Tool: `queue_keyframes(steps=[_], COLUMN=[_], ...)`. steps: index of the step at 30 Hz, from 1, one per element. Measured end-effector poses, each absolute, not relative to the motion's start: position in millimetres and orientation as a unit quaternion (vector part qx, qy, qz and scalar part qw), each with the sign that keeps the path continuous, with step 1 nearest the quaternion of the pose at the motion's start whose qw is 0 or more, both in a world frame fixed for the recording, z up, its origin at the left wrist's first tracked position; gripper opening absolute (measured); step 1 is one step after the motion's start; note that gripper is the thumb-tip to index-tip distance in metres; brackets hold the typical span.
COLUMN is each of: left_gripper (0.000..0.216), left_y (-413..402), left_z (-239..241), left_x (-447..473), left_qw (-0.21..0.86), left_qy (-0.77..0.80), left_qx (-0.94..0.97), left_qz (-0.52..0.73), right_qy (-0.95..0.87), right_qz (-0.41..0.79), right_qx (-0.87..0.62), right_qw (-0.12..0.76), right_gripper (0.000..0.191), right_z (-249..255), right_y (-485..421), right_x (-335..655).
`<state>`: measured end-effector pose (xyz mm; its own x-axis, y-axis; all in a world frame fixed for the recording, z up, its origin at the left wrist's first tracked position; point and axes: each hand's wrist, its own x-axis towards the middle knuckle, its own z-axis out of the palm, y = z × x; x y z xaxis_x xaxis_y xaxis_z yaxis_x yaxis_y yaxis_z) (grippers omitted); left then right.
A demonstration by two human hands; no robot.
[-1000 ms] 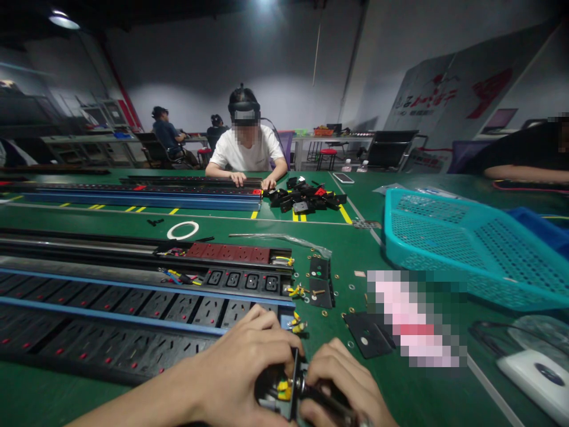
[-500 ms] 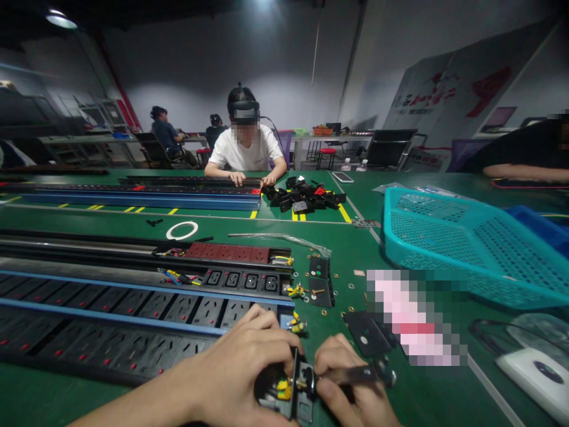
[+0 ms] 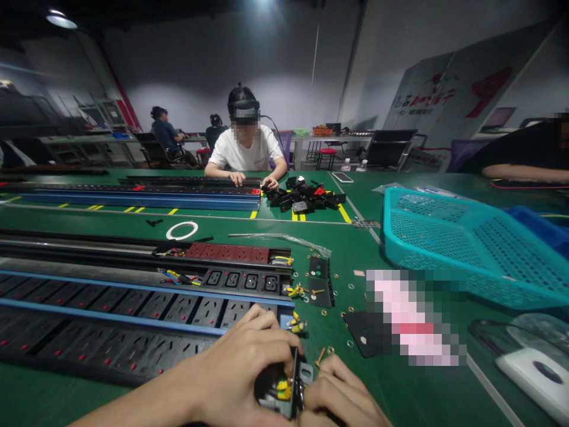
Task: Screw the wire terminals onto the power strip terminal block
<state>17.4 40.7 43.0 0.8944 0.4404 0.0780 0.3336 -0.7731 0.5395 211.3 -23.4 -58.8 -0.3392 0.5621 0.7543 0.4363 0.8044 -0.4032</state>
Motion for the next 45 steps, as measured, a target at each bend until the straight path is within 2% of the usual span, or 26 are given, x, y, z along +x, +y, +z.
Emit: queue_keyframes(steps=[3,8,12,19,25,28,32,37,41,45], left_gripper=[0.042,0.043,0.04,0.043,0.043,0.044,0.044,0.047,0.049,0.051], left_y=[40.7,41.4,41.7,41.0,41.1,41.5,41.5,42.5,43.4,40.2], left_z=[42.4,42.4,42.3,44.0,45.3,44.5,43.3,44.8,45.0,40.4], left_x=[16.4,15.9,16.6,17.7,18.1,18.7,19.0,18.5,17.5,15.3], left_qw=[0.266,0.267,0.273,0.275,0.273,0.266,0.269,0.272,0.273,0.28], left_qy=[0.207,0.209,0.203,0.205,0.203,0.2,0.197,0.207,0.211,0.208], left_qx=[0.937,0.936,0.935,0.935,0.936,0.938,0.938,0.936,0.934,0.929], left_qz=[0.094,0.095,0.097,0.092,0.092,0.094,0.092,0.085,0.091,0.124], right_qy=[-0.804,-0.838,-0.851,-0.807,-0.753,-0.698,-0.657,-0.583,-0.561,-0.588], right_qz=[0.081,0.014,0.07,0.115,0.243,0.332,0.378,0.375,0.33,0.329], right_qx=[-0.318,-0.29,-0.272,-0.333,-0.398,-0.445,-0.465,-0.504,-0.503,-0.556], right_qw=[0.495,0.461,0.443,0.474,0.464,0.452,0.458,0.515,0.569,0.487], right_gripper=[0.04,0.037,0.025,0.036,0.028,0.032,0.036,0.035,0.041,0.042], right_z=[-61.6,-40.8,-27.4,-19.3,-24.1,-28.6,-33.6,-36.1,-17.6,9.7], right_y=[-23.3,-21.2,-16.3,-12.5,-12.8,-12.3,-13.7,-14.1,-8.2,-0.3], right_x=[210.0,216.2,223.0,221.9,224.2,223.7,224.9,231.5,238.1,248.0])
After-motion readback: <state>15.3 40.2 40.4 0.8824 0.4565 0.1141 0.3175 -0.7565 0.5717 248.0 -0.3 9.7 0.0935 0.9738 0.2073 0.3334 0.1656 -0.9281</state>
